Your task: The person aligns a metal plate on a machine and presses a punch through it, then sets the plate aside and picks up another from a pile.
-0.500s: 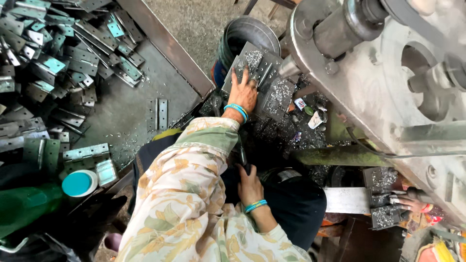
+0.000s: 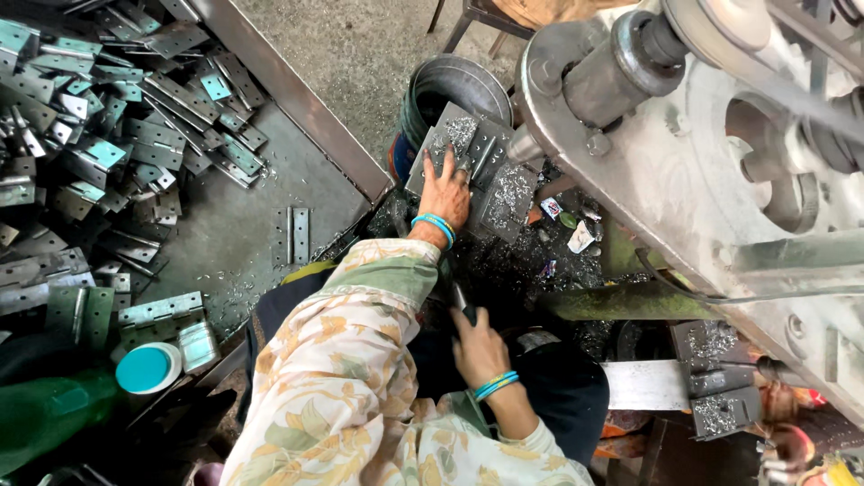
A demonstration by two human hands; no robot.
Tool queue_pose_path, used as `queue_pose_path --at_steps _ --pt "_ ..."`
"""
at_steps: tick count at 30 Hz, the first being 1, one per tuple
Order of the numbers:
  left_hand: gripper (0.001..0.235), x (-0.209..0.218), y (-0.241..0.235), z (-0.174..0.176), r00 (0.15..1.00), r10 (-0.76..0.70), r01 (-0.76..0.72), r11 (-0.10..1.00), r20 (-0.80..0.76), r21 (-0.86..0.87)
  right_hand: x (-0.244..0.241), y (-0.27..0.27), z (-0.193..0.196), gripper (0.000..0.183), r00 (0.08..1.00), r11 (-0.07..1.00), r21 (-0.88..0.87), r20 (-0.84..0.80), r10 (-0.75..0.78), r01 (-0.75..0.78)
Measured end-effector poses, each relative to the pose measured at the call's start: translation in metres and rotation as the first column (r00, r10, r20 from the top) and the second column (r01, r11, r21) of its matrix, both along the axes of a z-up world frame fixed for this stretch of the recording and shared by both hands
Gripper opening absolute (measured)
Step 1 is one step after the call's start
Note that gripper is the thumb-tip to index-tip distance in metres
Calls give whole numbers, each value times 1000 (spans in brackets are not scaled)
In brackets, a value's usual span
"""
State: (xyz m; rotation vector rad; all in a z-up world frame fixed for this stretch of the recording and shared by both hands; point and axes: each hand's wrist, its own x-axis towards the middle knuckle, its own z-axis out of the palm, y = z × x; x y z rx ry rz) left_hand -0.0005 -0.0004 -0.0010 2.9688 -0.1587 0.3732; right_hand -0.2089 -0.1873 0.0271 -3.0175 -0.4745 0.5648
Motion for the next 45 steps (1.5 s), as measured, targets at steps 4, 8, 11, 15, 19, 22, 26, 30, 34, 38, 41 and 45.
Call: queue_pose_path --at_steps 4,8,11,15,19,22,26,30,34,38,41,45 --pt "44 1 0 -3 997 -3 5 1000 78 -27 -42 -4 -94 74 1000 999 44 21 -1 0" --pt "46 -3 1 -1 995 -3 4 1000 105 -13 -38 -9 -95 78 1000 996 87 8 -22 21" --pt "48 -10 1 6 1000 -22 23 999 19 -48 -33 0 -48 71 995 988 135 -73 -68 77" --pt "43 -4 -2 11 1000 -22 22 999 -14 -36 -10 10 22 59 999 976 212 -1 -40 39" --pt "45 12 -8 8 1000 -3 1 997 -25 -83 -4 5 16 57 998 991 119 6 -68 67" --pt "43 17 -9 6 1000 16 -14 996 23 -88 -21 3 -52 72 992 999 16 -117 -36 38" --pt "45 10 -4 14 1000 1 2 991 21 -135 -41 -4 -101 69 995 994 48 -24 -99 100" --pt "33 -3 19 49 998 60 -51 968 30 -247 -30 -10 -51 70 991 990 126 -123 -47 63" --pt "38 -26 70 68 949 224 -98 879 223 -467 -25 0 17 68 1000 972 234 1 -17 17" --pt "48 -70 160 9 893 415 -190 700 175 -689 -7 10 64 61 991 946 325 126 -54 10" --pt "53 -98 193 -74 796 580 -584 665 -171 -465 1 16 73 58 989 950 314 140 -48 1" --pt "56 -132 188 -141 582 648 -797 576 -492 -183 5 15 66 62 993 961 272 88 -76 49"
